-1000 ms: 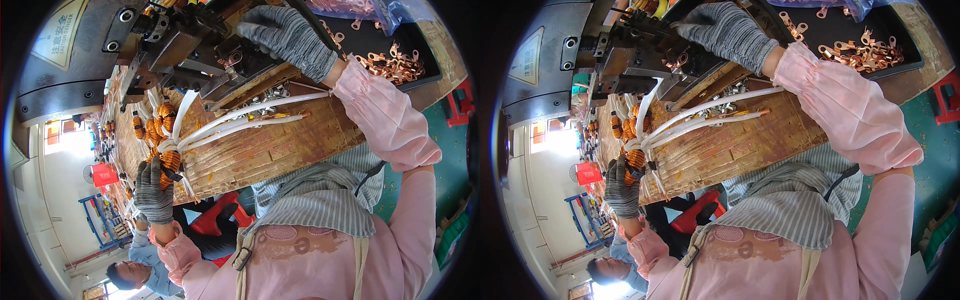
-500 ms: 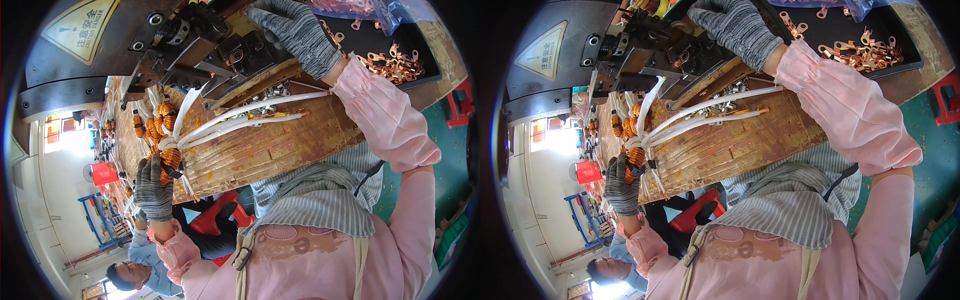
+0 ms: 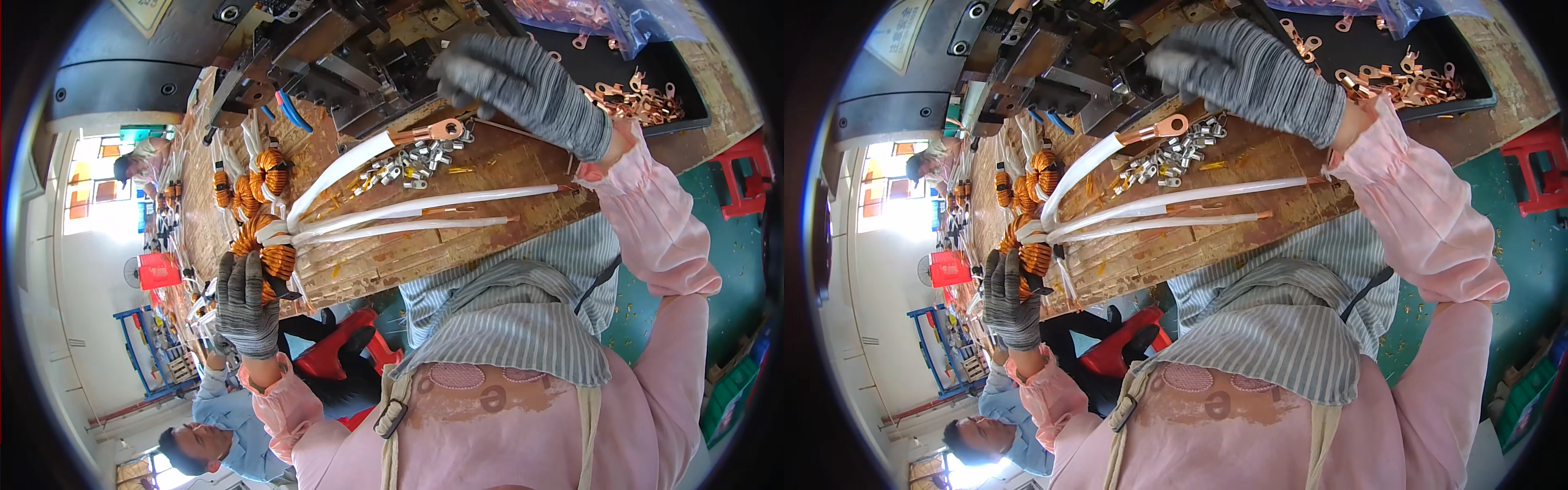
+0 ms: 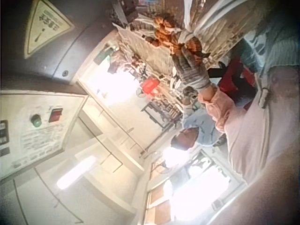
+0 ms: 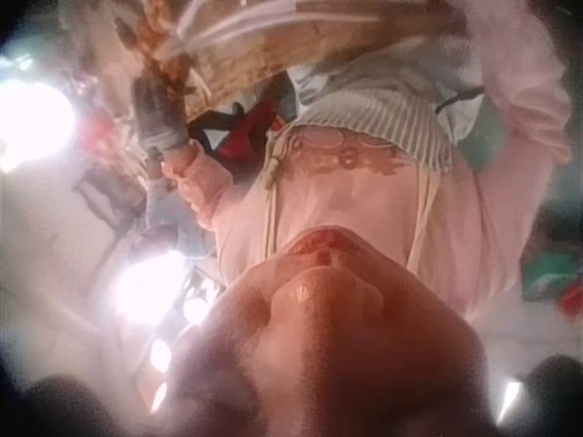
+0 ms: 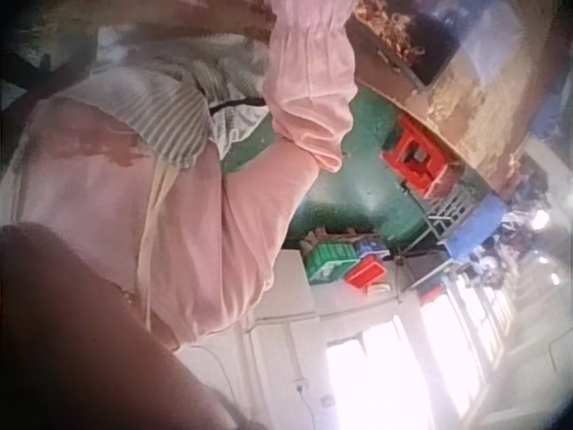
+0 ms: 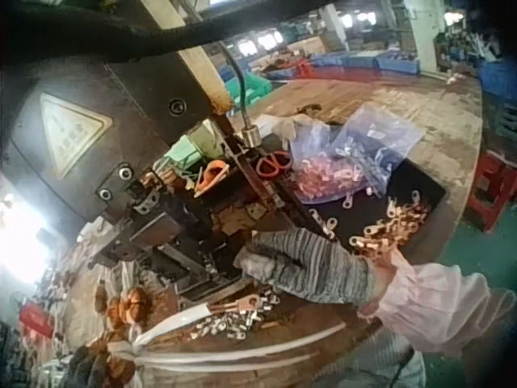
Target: Assembling induction coils by crimping copper terminals onto the wire ends using an industrial press.
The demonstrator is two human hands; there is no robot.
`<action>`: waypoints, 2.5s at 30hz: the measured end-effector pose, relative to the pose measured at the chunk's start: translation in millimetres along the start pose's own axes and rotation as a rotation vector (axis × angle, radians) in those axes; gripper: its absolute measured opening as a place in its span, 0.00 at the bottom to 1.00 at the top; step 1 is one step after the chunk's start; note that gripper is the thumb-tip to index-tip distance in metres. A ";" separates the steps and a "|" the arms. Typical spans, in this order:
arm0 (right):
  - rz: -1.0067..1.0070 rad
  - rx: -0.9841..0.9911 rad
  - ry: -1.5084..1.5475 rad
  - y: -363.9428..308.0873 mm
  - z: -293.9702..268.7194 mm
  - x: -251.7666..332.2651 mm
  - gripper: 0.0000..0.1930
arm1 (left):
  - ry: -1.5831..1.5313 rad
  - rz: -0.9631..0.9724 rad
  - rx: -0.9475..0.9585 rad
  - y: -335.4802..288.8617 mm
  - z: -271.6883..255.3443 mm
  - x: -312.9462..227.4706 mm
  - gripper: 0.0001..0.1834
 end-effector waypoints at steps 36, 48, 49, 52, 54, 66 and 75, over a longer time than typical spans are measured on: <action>0.127 0.229 0.126 -62.0 14.9 30.3 0.19 | 0.084 0.080 -0.291 -20.9 -15.2 -8.0 0.25; 0.179 0.262 -0.112 -32.3 15.9 15.8 0.16 | 0.073 0.038 -0.227 0.4 -1.4 6.1 0.24; 0.188 0.251 -0.164 -26.8 16.9 7.8 0.15 | 0.070 0.041 -0.227 6.4 -0.5 7.4 0.24; 0.307 0.301 -0.125 -9.4 17.3 -3.8 0.15 | 0.063 -0.018 -0.115 22.2 6.0 24.4 0.25; 0.292 0.270 -0.015 1.1 20.3 -10.4 0.14 | 0.060 -0.010 -0.104 34.0 7.2 33.4 0.26; 0.313 0.306 0.067 50.5 24.9 -32.0 0.15 | 0.063 -0.024 -0.025 82.1 1.0 70.9 0.26; 0.334 0.291 -0.136 52.5 20.2 -30.3 0.17 | 0.135 0.020 0.067 95.6 -0.2 76.7 0.27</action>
Point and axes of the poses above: each hand's wrist, its own y-axis towards the middle knuckle, its own z-axis out of the palm, x = y × z, the point moved 6 cm from there along y, towards the middle knuckle, and after that the axes turned 13 degrees about -y, right-handed, at the moved point
